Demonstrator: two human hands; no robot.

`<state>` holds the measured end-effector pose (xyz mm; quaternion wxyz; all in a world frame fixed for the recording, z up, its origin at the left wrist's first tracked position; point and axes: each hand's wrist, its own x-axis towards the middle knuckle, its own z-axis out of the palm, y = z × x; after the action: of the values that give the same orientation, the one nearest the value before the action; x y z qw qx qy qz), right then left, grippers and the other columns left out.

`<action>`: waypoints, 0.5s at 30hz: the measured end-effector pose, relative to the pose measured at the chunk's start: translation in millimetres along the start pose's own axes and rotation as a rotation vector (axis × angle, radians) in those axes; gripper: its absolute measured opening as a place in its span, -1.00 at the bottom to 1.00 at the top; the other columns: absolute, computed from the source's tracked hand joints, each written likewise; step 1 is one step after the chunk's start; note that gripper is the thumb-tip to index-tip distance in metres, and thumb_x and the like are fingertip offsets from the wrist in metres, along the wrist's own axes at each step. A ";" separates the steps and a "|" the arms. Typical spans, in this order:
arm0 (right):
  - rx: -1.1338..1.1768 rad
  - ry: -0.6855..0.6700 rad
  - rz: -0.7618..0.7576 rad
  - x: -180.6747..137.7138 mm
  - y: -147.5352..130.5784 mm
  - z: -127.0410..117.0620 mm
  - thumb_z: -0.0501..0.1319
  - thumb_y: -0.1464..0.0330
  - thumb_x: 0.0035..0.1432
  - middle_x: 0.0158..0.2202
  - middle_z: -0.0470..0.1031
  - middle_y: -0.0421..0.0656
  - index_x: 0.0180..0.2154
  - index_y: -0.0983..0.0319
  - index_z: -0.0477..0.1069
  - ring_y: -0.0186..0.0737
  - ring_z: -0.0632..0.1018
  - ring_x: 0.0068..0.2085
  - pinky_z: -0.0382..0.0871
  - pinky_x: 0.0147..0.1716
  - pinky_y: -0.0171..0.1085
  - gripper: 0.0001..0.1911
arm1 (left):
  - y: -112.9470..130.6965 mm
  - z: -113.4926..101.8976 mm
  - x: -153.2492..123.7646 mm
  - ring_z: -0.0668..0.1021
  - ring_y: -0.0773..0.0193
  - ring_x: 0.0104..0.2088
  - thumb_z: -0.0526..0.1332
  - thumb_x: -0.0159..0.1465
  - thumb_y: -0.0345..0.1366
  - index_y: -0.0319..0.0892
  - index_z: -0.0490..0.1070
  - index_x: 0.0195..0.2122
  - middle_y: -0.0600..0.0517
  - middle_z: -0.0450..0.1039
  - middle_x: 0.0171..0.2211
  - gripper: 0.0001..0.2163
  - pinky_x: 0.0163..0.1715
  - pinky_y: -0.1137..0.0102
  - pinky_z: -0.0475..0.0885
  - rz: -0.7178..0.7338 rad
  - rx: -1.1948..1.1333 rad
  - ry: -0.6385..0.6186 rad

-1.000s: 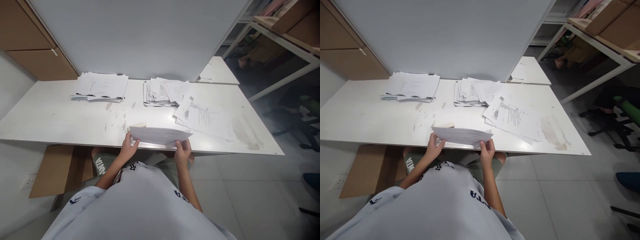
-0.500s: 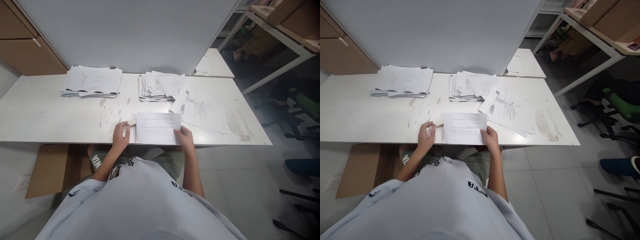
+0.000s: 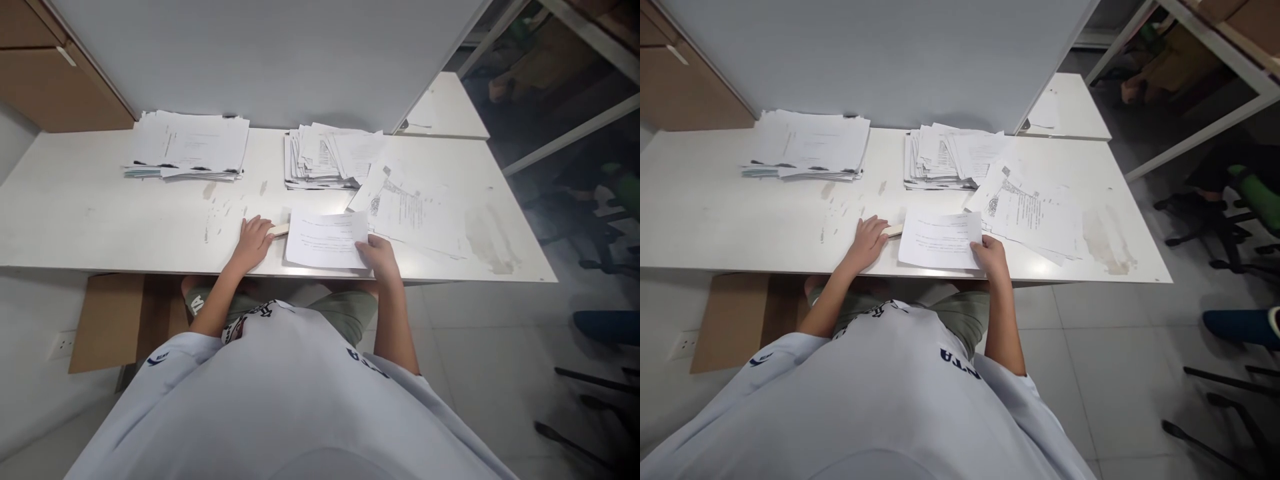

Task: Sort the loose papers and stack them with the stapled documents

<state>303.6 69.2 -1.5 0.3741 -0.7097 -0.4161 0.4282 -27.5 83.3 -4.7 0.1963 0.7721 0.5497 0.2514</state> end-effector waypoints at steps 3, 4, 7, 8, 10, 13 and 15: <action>-0.063 0.020 0.005 0.2 0.9 0.3 0.19 0.25 -0.19 -0.49 0.47 -0.18 -0.37 0.31 0.49 -0.22 0.43 -0.42 0.28 -0.41 -0.29 -0.68 | -3.6 -1.0 3.7 0.21 0.00 0.27 -0.05 0.36 -0.16 -0.12 0.39 0.00 -0.10 0.39 0.08 -0.67 0.30 -0.04 -0.14 0.027 -0.018 -0.010; -0.077 0.028 0.006 0.1 1.0 -0.2 0.19 0.25 -0.19 -0.49 0.45 -0.18 -0.38 0.31 0.48 -0.23 0.41 -0.42 0.26 -0.42 -0.29 -0.69 | -4.2 -1.0 4.6 0.21 0.01 0.28 -0.05 0.36 -0.16 -0.13 0.39 0.00 -0.10 0.40 0.07 -0.67 0.30 -0.03 -0.12 0.032 -0.020 -0.008; -0.094 0.048 0.014 -2.7 1.2 -3.7 0.17 0.24 -0.18 -0.50 0.44 -0.19 -0.40 0.29 0.47 -0.24 0.39 -0.43 0.24 -0.43 -0.29 -0.70 | -4.6 -0.6 5.5 0.21 0.01 0.27 -0.04 0.36 -0.16 -0.14 0.39 0.00 -0.10 0.40 0.07 -0.67 0.30 0.00 -0.09 0.039 -0.024 0.006; -0.103 0.050 0.017 -4.7 1.3 -5.0 0.17 0.23 -0.18 -0.49 0.44 -0.19 -0.40 0.29 0.47 -0.24 0.39 -0.43 0.24 -0.42 -0.29 -0.70 | -4.4 -0.5 5.4 0.21 0.02 0.27 -0.05 0.37 -0.16 -0.15 0.39 0.01 -0.10 0.40 0.08 -0.66 0.30 0.02 -0.08 0.042 -0.023 0.008; -0.113 0.052 0.024 -10.1 1.1 -6.8 0.17 0.23 -0.18 -0.48 0.46 -0.18 -0.40 0.29 0.47 -0.22 0.41 -0.40 0.25 -0.40 -0.29 -0.70 | -3.6 -0.7 4.6 0.20 0.02 0.28 -0.05 0.37 -0.16 -0.16 0.39 0.01 -0.10 0.41 0.08 -0.65 0.30 0.03 -0.07 0.046 -0.019 0.005; -0.115 0.052 0.040 -19.2 0.2 -6.7 0.18 0.24 -0.19 -0.45 0.49 -0.15 -0.40 0.29 0.48 -0.19 0.43 -0.37 0.27 -0.38 -0.28 -0.70 | -2.2 -1.7 3.0 0.20 0.02 0.28 -0.07 0.37 -0.17 -0.18 0.37 0.03 -0.10 0.42 0.07 -0.64 0.30 0.03 -0.08 0.052 -0.016 -0.008; -0.133 0.063 0.050 -24.5 -0.5 -5.6 0.18 0.23 -0.20 -0.45 0.50 -0.14 -0.41 0.29 0.48 -0.17 0.44 -0.37 0.27 -0.38 -0.27 -0.70 | -1.5 -2.7 2.0 0.20 0.03 0.29 -0.06 0.37 -0.17 -0.19 0.37 0.04 -0.09 0.42 0.06 -0.65 0.30 0.04 -0.08 0.054 -0.014 -0.006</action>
<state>301.6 46.0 8.2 0.3282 -0.7561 -0.4140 0.3862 -29.7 85.8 -3.0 0.1966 0.7859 0.5265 0.2578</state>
